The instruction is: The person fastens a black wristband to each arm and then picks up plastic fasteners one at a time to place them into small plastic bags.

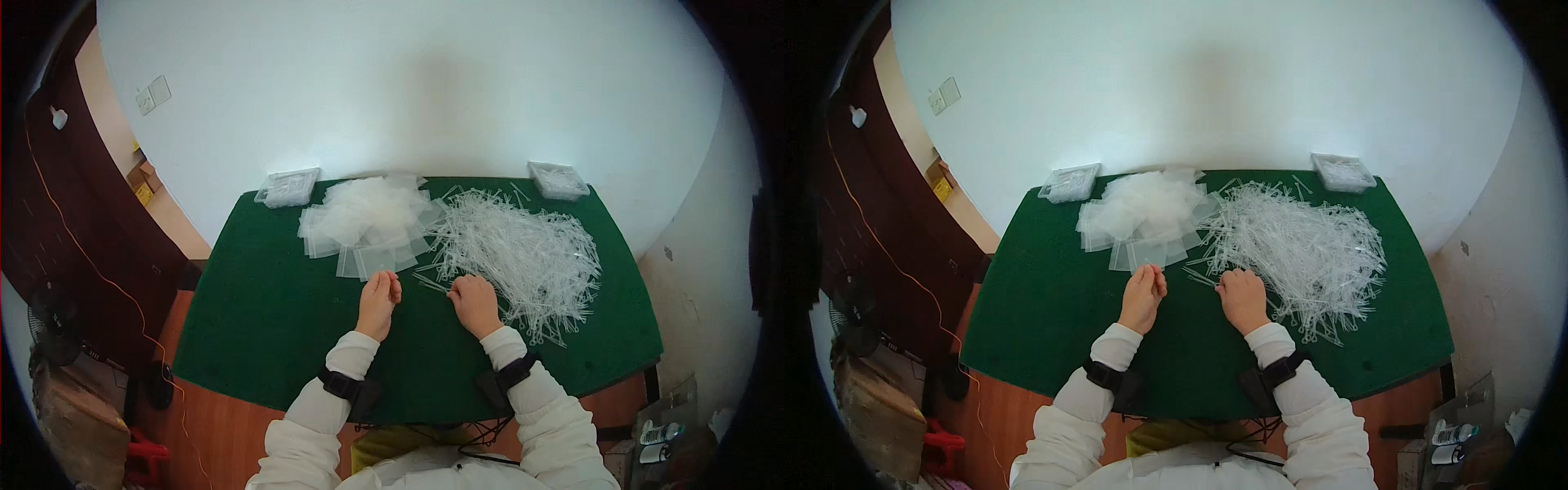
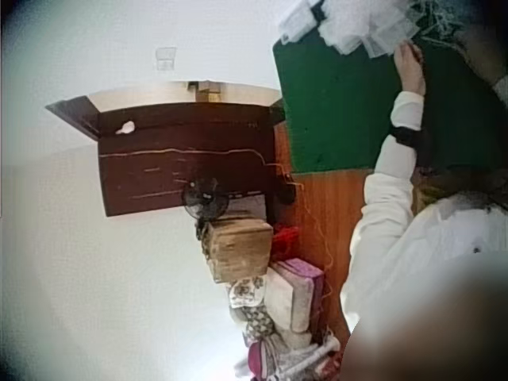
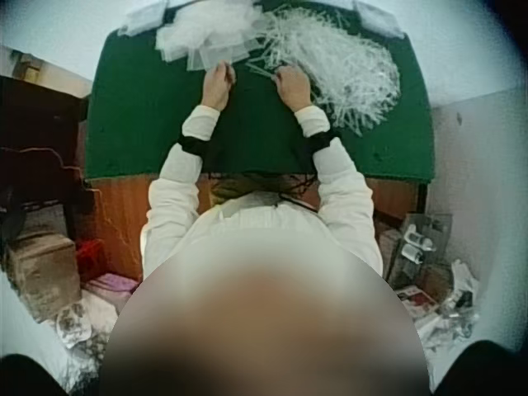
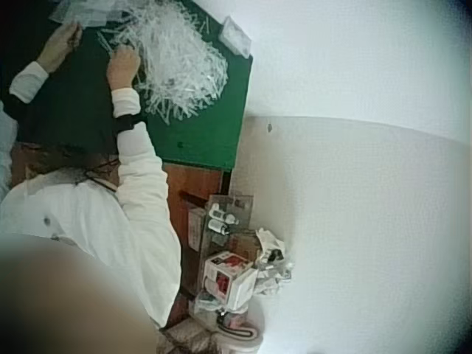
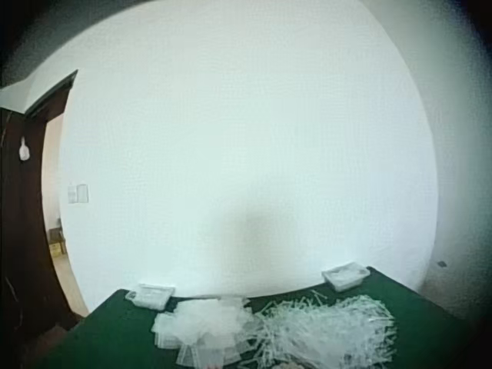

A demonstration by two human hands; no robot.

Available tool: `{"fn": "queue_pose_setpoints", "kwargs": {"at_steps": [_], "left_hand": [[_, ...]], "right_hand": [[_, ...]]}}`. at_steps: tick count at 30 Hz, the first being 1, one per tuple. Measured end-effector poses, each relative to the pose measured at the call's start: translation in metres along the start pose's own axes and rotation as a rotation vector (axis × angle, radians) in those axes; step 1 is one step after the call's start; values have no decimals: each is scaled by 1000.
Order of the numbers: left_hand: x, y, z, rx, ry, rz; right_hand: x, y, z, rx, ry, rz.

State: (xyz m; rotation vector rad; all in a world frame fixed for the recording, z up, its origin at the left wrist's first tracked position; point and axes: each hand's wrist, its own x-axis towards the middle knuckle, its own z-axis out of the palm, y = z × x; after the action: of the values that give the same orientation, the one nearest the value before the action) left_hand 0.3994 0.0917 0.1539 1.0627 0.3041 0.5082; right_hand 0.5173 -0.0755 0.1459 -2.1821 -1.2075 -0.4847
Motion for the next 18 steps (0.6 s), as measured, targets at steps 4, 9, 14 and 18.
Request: {"fn": "queue_pose_setpoints", "kwargs": {"at_steps": [4,9,14,18], "left_hand": [[-2,1,8,-24,19,21],[-7,3,13,-12,-2,27],[-15,4,26,-66,-119,52],[-20,6,34,-70,-194,45]], "right_hand": [[0,-7,-4,231,-5,79],[3,-25,-10,1072,-283,417],[2,-45,-23,1414,-483,582],[0,-48,-20,1485,-600,511]]}}
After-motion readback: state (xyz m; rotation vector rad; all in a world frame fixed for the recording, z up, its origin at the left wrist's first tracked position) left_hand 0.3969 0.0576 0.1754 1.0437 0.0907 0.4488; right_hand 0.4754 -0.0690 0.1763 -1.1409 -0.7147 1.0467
